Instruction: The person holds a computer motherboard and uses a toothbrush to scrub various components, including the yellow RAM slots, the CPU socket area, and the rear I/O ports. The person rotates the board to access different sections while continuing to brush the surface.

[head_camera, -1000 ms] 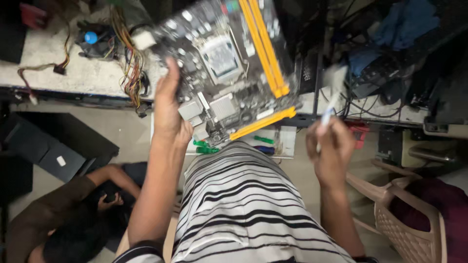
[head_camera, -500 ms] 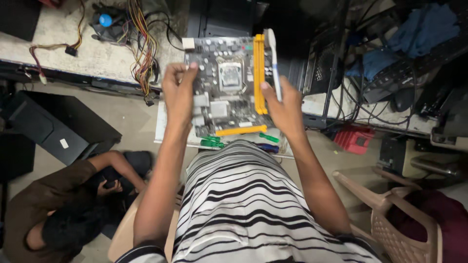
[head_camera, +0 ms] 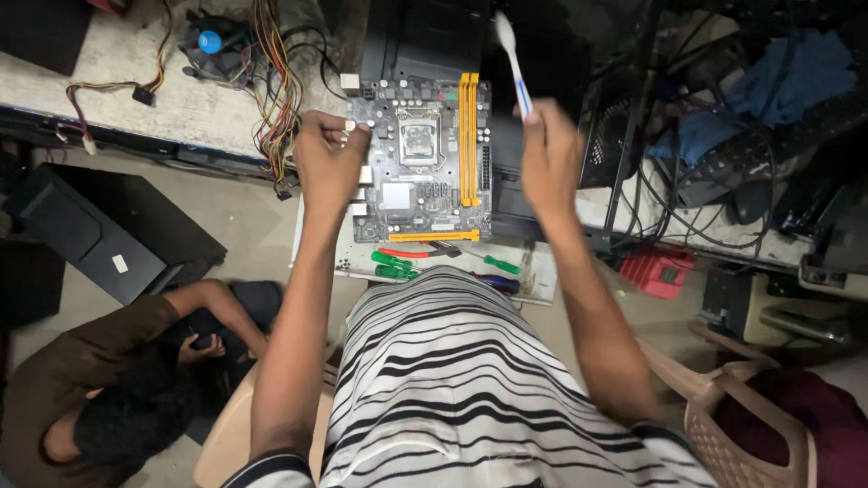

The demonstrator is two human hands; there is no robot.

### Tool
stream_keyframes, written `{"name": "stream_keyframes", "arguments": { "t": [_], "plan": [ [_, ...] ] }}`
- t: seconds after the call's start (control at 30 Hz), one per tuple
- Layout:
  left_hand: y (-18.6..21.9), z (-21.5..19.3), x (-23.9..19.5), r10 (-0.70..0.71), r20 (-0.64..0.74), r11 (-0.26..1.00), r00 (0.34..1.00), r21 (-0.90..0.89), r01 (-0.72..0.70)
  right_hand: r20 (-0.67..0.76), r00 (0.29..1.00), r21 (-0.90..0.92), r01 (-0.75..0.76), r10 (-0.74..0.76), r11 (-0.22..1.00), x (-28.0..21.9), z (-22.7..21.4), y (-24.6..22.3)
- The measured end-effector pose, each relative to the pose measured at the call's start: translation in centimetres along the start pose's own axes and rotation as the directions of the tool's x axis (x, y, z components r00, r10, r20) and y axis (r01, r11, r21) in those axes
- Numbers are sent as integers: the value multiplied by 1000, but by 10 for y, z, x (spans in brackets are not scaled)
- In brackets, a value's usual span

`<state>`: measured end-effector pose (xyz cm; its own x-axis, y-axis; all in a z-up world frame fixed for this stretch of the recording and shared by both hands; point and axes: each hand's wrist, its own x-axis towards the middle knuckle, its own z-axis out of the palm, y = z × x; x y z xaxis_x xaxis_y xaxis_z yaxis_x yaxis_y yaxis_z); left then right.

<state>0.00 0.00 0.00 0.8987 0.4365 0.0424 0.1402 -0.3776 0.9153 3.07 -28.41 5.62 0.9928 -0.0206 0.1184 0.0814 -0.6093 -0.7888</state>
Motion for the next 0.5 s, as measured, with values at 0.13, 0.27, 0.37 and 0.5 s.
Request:
{"name": "stream_keyframes", "arguments": {
  "t": [0.13,0.27,0.37,0.5],
  "plan": [
    [0,-3,0,90,-48,995,995,42,-88,78,875,-14,479,-477,877,59,2,-14],
    [4,-9,1,-28,-8,999,1000,-20,28,259,775,-3,598,-577,802,113,29,-32],
    [4,-16,-4,-79,-7,996,997,-49,79,350,780,21,546,-518,837,128,52,-35],
    [9,-22,-5,-71,-15,997,997,-31,71,402,765,-45,565,-503,824,133,66,-35]
  ]
}}
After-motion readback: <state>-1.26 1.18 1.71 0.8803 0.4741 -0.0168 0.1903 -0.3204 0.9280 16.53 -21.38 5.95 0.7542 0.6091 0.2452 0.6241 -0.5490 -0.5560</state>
